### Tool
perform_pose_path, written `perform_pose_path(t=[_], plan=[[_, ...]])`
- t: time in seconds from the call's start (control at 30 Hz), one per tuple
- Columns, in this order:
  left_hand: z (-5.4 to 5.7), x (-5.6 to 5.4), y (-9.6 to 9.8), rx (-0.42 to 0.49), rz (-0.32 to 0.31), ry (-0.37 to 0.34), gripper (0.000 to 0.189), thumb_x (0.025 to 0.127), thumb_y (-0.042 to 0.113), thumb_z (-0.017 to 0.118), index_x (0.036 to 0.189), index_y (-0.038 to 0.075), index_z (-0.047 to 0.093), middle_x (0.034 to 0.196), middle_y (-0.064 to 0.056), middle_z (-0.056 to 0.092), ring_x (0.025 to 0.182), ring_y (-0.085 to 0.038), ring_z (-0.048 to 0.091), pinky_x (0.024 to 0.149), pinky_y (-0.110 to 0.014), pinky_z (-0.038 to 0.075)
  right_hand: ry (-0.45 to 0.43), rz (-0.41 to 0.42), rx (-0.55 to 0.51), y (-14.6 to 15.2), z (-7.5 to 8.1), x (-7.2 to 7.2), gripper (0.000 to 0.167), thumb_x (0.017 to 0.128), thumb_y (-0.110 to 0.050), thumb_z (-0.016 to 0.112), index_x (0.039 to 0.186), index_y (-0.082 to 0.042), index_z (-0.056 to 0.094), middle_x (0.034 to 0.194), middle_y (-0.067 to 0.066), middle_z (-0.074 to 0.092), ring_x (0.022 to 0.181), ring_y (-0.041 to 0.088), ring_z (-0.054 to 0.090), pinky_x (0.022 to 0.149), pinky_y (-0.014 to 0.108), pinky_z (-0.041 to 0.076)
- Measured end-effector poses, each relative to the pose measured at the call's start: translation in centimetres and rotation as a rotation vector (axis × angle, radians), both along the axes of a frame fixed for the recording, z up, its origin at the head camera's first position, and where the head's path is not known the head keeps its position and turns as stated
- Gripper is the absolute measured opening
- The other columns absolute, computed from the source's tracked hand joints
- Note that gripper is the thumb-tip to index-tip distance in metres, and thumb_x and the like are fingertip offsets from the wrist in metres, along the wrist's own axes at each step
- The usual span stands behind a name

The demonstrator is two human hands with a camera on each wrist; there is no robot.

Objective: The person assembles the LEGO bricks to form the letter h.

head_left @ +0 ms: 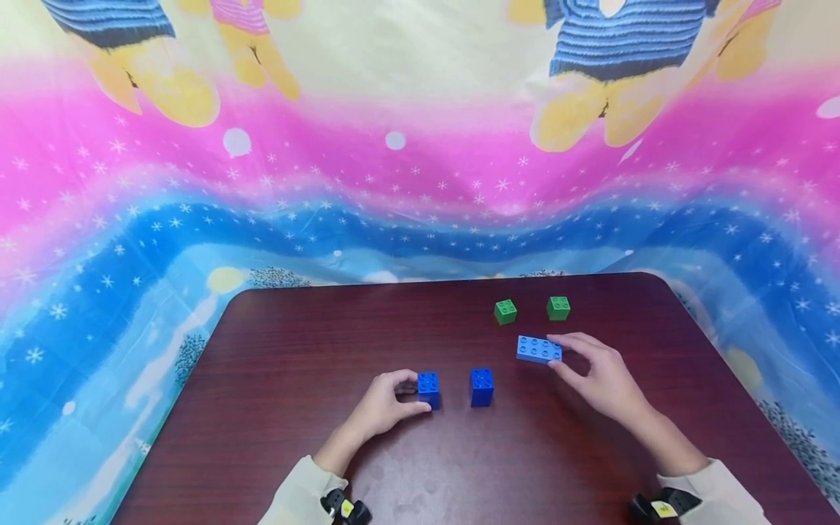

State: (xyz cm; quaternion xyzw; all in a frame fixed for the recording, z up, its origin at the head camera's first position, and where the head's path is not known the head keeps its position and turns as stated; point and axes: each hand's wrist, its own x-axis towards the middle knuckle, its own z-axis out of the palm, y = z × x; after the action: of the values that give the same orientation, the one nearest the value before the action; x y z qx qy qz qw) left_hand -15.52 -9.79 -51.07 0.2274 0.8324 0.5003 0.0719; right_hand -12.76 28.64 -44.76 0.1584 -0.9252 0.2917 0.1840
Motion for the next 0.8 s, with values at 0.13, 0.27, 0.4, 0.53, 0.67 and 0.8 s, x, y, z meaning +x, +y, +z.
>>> perform_pose_path(t=[0.13,0.27,0.4,0.53,0.67,0.8], plan=[[-0.1,0.0,0.0,0.003,0.004,0.006,0.037,0.080,0.015,0.088,0.107,0.001,0.068,0.103,-0.010,0.074,0.097,-0.023,0.073,0.087,-0.034,0.058,0.023,0.009,-0.001,-0.4,0.2,0.1,0.051,0.080,-0.007,0.087,0.128,-0.010,0.070,0.116,0.006,0.070,0.098,0.023,0.067,0.075,0.028,0.057],[-0.2,0.0,0.0,-0.003,0.005,0.013,0.037,0.081,0.016,0.088,0.108,0.001,0.068,0.103,-0.010,0.074,0.097,-0.022,0.073,0.086,-0.034,0.059,0.033,0.024,-0.002,-1.0,0.5,0.3,0.051,0.080,-0.006,0.087,0.128,-0.009,0.070,0.115,0.005,0.071,0.097,0.021,0.067,0.075,0.027,0.057],[-0.1,0.0,0.0,-0.010,0.007,0.017,0.037,0.081,0.017,0.088,0.109,0.002,0.068,0.104,-0.009,0.074,0.097,-0.022,0.073,0.086,-0.033,0.058,0.032,0.040,-0.014,-1.7,1.0,0.4,0.051,0.080,-0.006,0.086,0.128,-0.009,0.070,0.116,0.006,0.070,0.097,0.024,0.067,0.075,0.038,0.060],[-0.1,0.0,0.1,-0.010,0.011,0.004,0.036,0.081,0.016,0.088,0.109,0.003,0.068,0.104,-0.008,0.074,0.098,-0.022,0.072,0.087,-0.033,0.058,0.032,0.058,-0.028,-2.2,1.1,0.4,0.051,0.080,-0.006,0.086,0.129,-0.010,0.070,0.117,0.006,0.070,0.099,0.025,0.068,0.076,0.043,0.061],[-0.1,0.1,0.1,-0.005,0.010,-0.003,0.036,0.081,0.016,0.088,0.109,0.003,0.068,0.104,-0.007,0.074,0.098,-0.022,0.072,0.087,-0.033,0.058,0.025,0.077,-0.041,-2.8,1.1,0.3,0.052,0.080,-0.005,0.086,0.129,-0.011,0.070,0.118,0.004,0.070,0.099,0.022,0.068,0.077,0.035,0.061],[-0.2,0.1,0.0,-0.007,0.008,0.008,0.035,0.081,0.017,0.088,0.108,0.004,0.068,0.104,-0.007,0.074,0.098,-0.022,0.072,0.087,-0.033,0.058,0.017,0.092,-0.054,-3.5,1.2,0.4,0.051,0.080,-0.006,0.087,0.128,-0.012,0.070,0.118,0.002,0.070,0.100,0.022,0.068,0.079,0.027,0.059]])
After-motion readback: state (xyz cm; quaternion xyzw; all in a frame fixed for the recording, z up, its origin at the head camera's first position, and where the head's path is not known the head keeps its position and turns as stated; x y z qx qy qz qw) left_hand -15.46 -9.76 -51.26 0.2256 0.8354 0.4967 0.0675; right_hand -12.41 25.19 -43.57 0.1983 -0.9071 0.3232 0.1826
